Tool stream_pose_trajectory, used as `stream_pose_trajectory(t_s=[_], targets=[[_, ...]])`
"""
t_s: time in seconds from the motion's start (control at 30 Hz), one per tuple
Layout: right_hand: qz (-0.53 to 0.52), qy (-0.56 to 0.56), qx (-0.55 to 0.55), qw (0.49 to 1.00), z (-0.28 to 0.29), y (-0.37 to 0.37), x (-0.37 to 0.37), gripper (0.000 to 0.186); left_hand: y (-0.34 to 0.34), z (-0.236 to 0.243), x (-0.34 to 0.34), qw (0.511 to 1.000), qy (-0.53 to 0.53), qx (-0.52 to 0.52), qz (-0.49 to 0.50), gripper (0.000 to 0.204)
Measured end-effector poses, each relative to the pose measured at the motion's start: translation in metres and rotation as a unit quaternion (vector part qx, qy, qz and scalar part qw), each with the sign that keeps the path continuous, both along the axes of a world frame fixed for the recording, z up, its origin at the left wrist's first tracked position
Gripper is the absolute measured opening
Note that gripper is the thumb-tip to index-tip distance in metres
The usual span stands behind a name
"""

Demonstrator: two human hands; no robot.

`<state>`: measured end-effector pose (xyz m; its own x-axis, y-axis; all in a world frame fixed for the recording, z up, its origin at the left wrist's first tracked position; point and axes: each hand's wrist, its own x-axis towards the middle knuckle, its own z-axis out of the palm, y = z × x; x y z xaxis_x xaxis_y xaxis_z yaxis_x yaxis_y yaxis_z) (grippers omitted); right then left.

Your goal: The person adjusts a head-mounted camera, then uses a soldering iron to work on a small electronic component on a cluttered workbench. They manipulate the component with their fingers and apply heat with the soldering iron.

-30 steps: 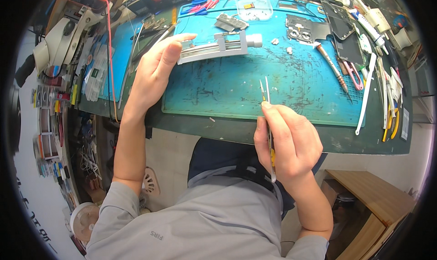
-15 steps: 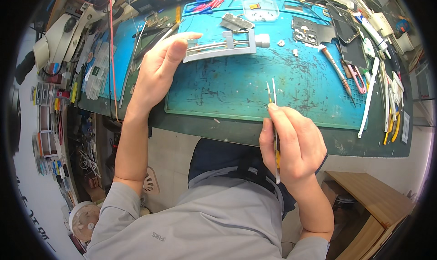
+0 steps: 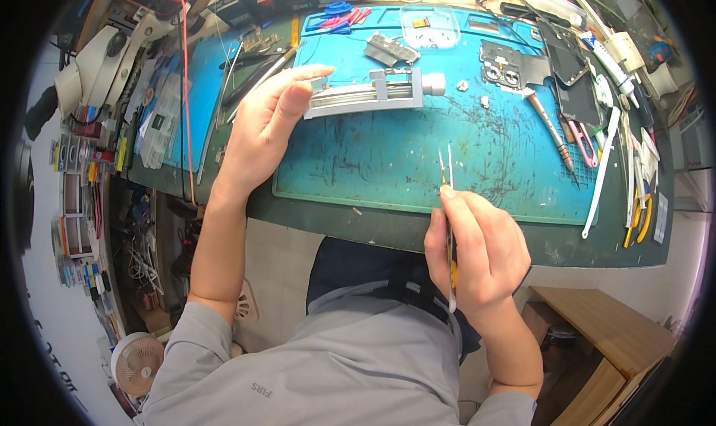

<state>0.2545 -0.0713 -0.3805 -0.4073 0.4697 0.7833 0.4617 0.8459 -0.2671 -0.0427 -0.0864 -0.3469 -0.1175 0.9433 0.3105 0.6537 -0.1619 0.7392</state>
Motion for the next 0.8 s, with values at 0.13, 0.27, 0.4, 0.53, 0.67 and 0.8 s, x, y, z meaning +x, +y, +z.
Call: stream_pose_trajectory(t_s=[0.13, 0.27, 0.4, 0.53, 0.67, 0.8], targets=[[-0.002, -0.003, -0.002, 1.000, 0.0000, -0.0005, -0.0003, 0.027, -0.0008, 0.0010, 0.0001, 1.000, 0.000, -0.007, 0.002, 0.070], [-0.001, -0.011, -0.001, 1.000, 0.0010, -0.0008, 0.0000, 0.027, -0.0017, 0.0016, 0.0006, 1.000, -0.002, -0.013, 0.007, 0.070], [0.000, -0.012, -0.003, 1.000, 0.0000, -0.0010, 0.0007, 0.027, -0.0007, 0.0001, 0.0017, 1.000, -0.003, -0.001, 0.008, 0.070], [0.000, -0.008, -0.001, 1.000, -0.0012, -0.0011, 0.0007, 0.027, -0.0017, 0.0024, 0.0022, 1.000, -0.006, -0.017, 0.013, 0.071], [0.001, -0.006, -0.002, 1.000, -0.0004, -0.0005, 0.0005, 0.027, -0.0003, -0.0005, 0.0011, 1.000, -0.002, -0.008, 0.013, 0.071], [0.002, 0.001, -0.002, 1.000, -0.0011, -0.0006, 0.0004, 0.026, -0.0007, -0.0007, 0.0004, 1.000, -0.003, -0.011, 0.014, 0.072]])
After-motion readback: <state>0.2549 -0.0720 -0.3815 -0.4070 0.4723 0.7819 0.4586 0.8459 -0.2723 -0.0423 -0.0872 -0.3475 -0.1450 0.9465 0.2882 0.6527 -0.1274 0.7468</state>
